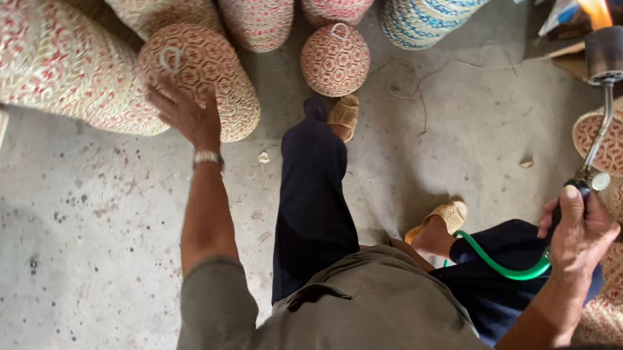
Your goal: The person uses a handheld blowtorch to apply heat to the surface of woven baskets. They pick up each basket, rotate it while applying the flame, and then place it back among stacks of similar baskets.
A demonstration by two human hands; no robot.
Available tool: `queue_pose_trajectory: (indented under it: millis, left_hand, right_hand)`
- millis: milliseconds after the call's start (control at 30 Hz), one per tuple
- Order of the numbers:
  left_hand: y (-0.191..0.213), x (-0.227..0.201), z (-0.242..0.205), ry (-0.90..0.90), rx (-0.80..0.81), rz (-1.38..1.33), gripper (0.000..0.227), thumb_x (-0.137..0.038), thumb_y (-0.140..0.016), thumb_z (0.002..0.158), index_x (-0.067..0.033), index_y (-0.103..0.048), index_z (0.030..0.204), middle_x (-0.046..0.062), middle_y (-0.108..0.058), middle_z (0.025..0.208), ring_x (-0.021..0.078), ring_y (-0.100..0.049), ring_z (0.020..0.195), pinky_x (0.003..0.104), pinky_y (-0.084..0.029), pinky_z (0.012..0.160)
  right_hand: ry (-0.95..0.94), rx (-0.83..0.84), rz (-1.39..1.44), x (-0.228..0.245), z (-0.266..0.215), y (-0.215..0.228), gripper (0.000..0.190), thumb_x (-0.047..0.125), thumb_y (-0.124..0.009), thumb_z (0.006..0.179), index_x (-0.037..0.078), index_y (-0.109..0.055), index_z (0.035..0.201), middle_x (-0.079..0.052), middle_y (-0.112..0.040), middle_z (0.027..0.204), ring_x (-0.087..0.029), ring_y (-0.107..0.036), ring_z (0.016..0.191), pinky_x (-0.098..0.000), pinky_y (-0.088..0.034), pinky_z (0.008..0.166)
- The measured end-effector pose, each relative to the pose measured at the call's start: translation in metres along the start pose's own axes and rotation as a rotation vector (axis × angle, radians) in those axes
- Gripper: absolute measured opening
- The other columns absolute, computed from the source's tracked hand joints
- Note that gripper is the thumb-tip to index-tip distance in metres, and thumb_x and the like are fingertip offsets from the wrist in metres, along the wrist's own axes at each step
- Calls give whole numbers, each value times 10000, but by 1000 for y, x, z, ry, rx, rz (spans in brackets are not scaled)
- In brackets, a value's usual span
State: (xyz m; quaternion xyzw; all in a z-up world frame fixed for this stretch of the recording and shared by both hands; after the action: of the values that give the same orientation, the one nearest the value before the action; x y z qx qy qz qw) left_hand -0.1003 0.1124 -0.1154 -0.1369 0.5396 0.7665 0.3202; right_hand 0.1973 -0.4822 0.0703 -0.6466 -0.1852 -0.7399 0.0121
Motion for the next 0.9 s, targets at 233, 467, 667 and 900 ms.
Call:
queue_pose_trajectory:
  millis: [233, 467, 667, 900]
  left_hand:
    - [-32, -93, -69, -421, 228, -158, 869, -274, -751, 950, -77, -247, 1629, 282, -304, 1614, 484, -300, 1470, 576, -336, 1190]
    - [-167, -162, -13, -618, 911, -141, 559, -316, -737, 931, -83, -571, 1412, 245, -667, 1291, 433, -614, 1206, 484, -493, 1036]
    - [-314, -173, 7, -639, 1007, 18, 587, -283, -724, 879, -62, -565, 1399, 262, -593, 1332, 448, -536, 1268, 528, -442, 1020]
    - [-414, -188, -3, -410, 944, 161, 652, -247, -672, 968, -150, -439, 1570, 174, -503, 1530, 404, -492, 1408, 520, -475, 1141]
  right_hand:
    - [26, -59, 61, -10, 20, 9, 206, 77, -623, 1129, -16, -586, 949, -74, -585, 725, -105, -527, 542, -278, -411, 511]
    - [-65, -80, 34, -38, 77, 15, 253, 43, -655, 1109, -24, -571, 880, -61, -571, 694, -102, -523, 533, -263, -411, 489]
    - [-16, -33, -52, -72, 119, 11, 86, 36, -621, 1085, -20, -633, 1020, -73, -608, 682, -118, -569, 514, -274, -464, 470]
    - [-104, -105, -159, -96, 137, 19, 71, 10, -615, 1078, -29, -647, 1028, -96, -605, 634, -133, -564, 437, -290, -431, 460]
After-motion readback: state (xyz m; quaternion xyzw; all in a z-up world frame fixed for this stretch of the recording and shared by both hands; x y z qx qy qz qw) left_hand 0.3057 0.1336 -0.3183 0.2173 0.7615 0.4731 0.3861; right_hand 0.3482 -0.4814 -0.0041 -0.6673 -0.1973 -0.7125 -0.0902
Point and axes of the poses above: each hand's wrist, its own z-axis towards the middle knuckle, its own y-axis out of the back of the hand, x = y × z, the point moved 2 cm from there along z, towards the middle knuckle
